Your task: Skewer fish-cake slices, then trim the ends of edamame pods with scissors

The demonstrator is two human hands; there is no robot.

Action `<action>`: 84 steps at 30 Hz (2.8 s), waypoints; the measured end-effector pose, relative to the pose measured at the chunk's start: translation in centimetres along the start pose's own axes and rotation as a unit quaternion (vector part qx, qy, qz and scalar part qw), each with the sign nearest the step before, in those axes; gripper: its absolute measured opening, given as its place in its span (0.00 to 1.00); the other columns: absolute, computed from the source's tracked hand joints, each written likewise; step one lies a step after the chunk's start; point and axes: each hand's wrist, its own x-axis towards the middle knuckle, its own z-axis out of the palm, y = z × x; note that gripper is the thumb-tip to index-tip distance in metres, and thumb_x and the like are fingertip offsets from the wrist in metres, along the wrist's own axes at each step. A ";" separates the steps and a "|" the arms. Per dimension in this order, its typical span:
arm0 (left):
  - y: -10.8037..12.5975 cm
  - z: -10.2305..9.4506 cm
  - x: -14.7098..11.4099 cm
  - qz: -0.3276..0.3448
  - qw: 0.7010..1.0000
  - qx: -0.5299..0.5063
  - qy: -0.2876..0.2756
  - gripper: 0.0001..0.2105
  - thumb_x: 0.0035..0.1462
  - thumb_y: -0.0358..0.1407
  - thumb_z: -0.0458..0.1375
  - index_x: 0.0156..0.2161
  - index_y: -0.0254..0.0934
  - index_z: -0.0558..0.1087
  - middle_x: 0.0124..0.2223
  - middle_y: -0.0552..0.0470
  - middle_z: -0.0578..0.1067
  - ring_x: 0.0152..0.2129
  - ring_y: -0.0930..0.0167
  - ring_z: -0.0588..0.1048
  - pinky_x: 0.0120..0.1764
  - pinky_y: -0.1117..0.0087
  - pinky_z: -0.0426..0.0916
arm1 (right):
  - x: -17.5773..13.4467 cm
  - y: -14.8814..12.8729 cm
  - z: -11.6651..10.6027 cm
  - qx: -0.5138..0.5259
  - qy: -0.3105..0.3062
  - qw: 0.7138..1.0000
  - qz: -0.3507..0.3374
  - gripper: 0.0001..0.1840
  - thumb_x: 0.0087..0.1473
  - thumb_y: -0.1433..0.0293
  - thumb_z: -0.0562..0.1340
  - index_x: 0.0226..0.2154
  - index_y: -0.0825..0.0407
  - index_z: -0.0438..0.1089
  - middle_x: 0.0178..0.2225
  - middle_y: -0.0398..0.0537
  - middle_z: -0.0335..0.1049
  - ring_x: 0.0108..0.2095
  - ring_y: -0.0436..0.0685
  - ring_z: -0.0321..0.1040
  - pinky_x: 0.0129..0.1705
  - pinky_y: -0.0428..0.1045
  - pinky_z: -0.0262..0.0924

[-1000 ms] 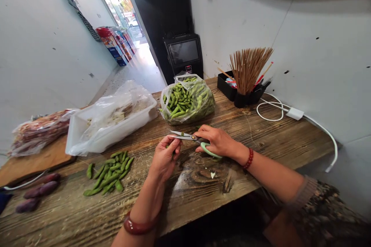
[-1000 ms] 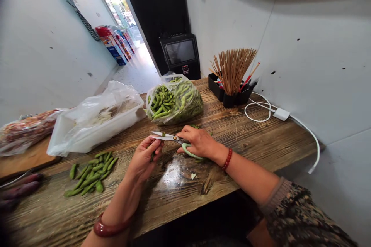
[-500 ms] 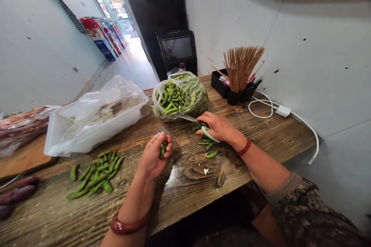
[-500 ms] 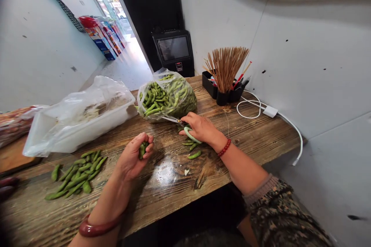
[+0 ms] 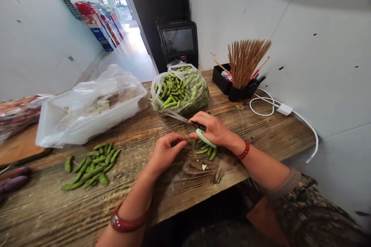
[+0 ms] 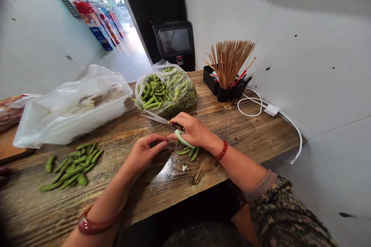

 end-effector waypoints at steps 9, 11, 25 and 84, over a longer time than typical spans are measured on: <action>1.4 3.4 -0.9 0.099 0.942 0.280 -0.159 0.06 0.56 0.32 0.58 0.37 0.37 0.77 0.38 0.47 0.73 0.32 0.66 0.73 0.35 0.67 0.64 | 0.5 0.4 -0.4 0.006 0.096 0.995 -0.004 0.19 0.52 0.63 0.68 0.43 0.54 0.69 0.39 0.50 0.69 0.38 0.55 0.67 0.40 0.51 0.65; 1.3 3.4 -0.9 0.098 0.942 0.282 -0.154 0.06 0.57 0.31 0.56 0.35 0.37 0.76 0.37 0.47 0.72 0.32 0.66 0.72 0.34 0.68 0.64 | 0.4 0.3 -0.2 0.006 0.085 0.996 0.000 0.18 0.51 0.63 0.68 0.43 0.54 0.69 0.38 0.50 0.70 0.37 0.55 0.67 0.39 0.51 0.65; 1.4 -0.9 -0.3 -0.137 0.926 -0.346 0.068 0.18 0.44 0.39 0.68 0.41 0.34 0.74 0.30 0.54 0.72 0.15 0.83 0.59 0.17 0.80 0.49 | 0.0 0.0 0.2 0.019 0.028 0.999 0.019 0.19 0.49 0.66 0.69 0.43 0.53 0.69 0.40 0.51 0.70 0.39 0.56 0.69 0.40 0.51 0.66; 1.1 -1.8 -0.1 -0.140 0.895 -0.402 0.136 0.14 0.41 0.36 0.69 0.32 0.34 0.71 0.26 0.57 0.71 0.15 0.82 0.60 0.16 0.81 0.51 | -0.5 -0.2 1.0 0.000 -0.034 0.999 0.017 0.29 0.47 0.58 0.70 0.49 0.53 0.68 0.41 0.52 0.67 0.36 0.55 0.66 0.38 0.50 0.64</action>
